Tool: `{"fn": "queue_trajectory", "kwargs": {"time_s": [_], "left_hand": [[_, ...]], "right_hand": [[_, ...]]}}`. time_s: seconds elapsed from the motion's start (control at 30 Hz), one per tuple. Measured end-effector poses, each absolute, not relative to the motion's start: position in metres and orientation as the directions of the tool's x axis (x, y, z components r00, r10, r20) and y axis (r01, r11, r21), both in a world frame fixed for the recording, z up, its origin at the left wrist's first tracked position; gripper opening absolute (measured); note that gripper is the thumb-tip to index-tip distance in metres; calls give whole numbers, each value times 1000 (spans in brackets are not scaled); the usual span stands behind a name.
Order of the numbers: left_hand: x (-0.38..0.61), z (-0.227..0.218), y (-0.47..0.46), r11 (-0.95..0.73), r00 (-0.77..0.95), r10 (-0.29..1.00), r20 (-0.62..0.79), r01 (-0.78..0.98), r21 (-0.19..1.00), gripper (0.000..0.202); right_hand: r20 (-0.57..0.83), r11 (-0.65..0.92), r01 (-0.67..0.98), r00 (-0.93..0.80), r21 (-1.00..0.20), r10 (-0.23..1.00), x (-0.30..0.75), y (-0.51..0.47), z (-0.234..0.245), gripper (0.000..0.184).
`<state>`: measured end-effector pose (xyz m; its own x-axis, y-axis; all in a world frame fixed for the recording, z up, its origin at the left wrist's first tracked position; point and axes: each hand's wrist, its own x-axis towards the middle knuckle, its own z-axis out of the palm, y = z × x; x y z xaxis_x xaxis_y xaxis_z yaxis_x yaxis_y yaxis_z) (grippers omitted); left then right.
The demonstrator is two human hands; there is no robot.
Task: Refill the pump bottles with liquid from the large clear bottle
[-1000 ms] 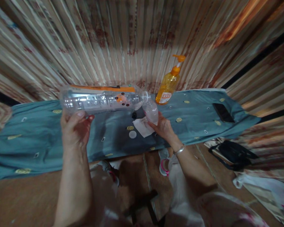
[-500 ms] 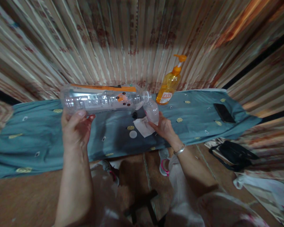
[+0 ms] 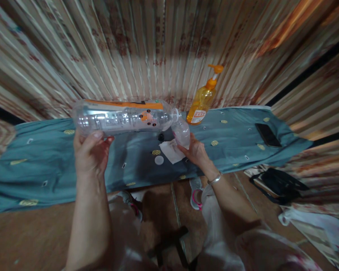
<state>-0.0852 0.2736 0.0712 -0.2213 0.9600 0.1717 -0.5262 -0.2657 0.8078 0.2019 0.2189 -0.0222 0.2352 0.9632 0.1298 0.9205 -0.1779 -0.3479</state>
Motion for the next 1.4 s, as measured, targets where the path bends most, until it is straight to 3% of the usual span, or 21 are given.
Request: {"fn": "queue_trajectory", "kwargs": {"time_s": [0.77,1.4], "left_hand": [[-85,72,272,-265,-232,959,164,-520,812,41],[-84,73,272,-281,-223,956,190,-522,805,46]], "right_hand": [[136,-183,923,240,-337,961,200,218,-20,68],[131,-177,925,232,-337,964,201,218,-18,67]]}}
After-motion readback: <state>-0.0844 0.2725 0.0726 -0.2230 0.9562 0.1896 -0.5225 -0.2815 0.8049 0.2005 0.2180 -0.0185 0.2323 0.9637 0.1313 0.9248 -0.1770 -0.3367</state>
